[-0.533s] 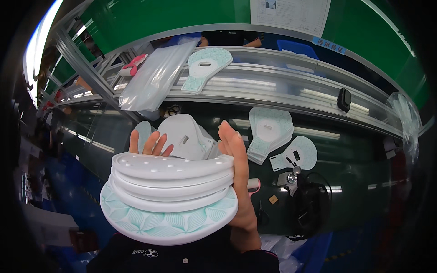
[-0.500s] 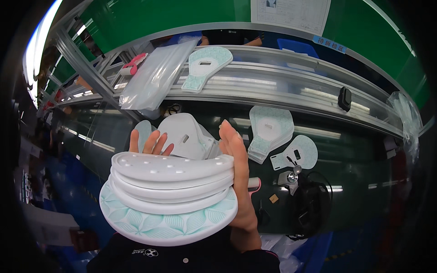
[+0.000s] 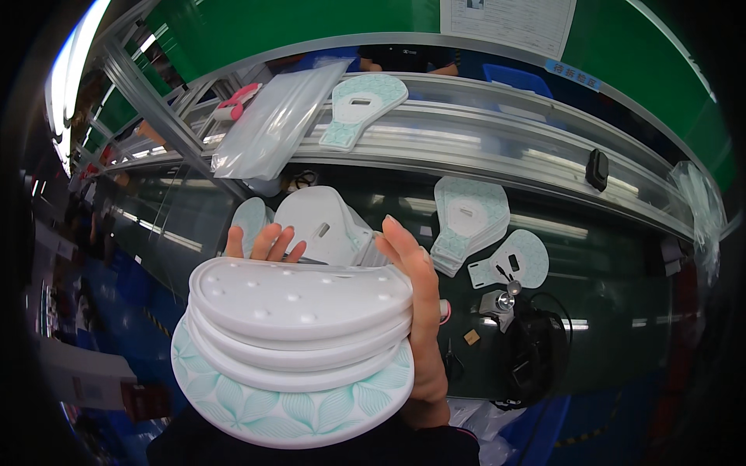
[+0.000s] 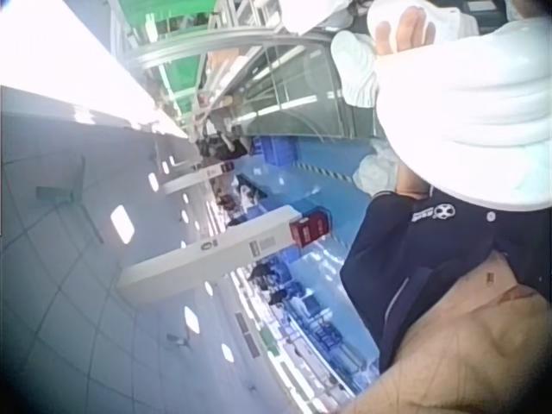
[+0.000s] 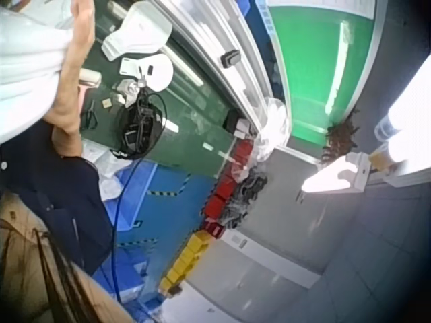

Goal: The person stacks white plastic parts on a green workbench, then places them into a clear plastic bag. They use a pink lint roller to clean the parts before bagging them. The person repeats this process for multiple stacks of parts.

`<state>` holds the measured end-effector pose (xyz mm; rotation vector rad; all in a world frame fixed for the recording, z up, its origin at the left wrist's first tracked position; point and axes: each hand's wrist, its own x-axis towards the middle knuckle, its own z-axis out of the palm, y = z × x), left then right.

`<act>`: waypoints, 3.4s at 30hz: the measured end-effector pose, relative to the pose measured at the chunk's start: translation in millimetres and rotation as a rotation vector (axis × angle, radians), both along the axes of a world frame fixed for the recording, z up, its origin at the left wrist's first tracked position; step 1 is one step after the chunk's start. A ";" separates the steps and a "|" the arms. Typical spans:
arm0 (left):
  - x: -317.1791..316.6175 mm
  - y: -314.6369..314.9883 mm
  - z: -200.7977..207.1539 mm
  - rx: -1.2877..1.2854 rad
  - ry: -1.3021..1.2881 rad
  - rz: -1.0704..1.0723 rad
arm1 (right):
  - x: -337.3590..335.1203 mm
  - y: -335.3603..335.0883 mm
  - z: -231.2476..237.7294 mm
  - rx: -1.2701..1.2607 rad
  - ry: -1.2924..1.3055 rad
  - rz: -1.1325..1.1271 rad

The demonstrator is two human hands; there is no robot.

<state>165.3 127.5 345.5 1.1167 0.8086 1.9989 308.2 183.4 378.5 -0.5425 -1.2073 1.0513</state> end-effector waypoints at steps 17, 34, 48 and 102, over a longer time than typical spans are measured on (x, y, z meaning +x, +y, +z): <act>3.2 -3.8 3.5 0.084 0.015 -0.054 | 27.0 11.4 -18.1 0.287 -0.140 0.180; 7.4 -3.2 -6.0 0.084 0.022 0.000 | 35.0 11.7 -18.6 0.345 -0.251 0.177; -23.7 11.1 -21.6 0.475 -0.117 -0.283 | 39.6 15.0 -4.0 0.414 -0.209 0.406; -23.9 -5.4 -13.6 0.391 -0.064 -0.270 | 61.3 18.1 57.7 0.226 -0.340 0.819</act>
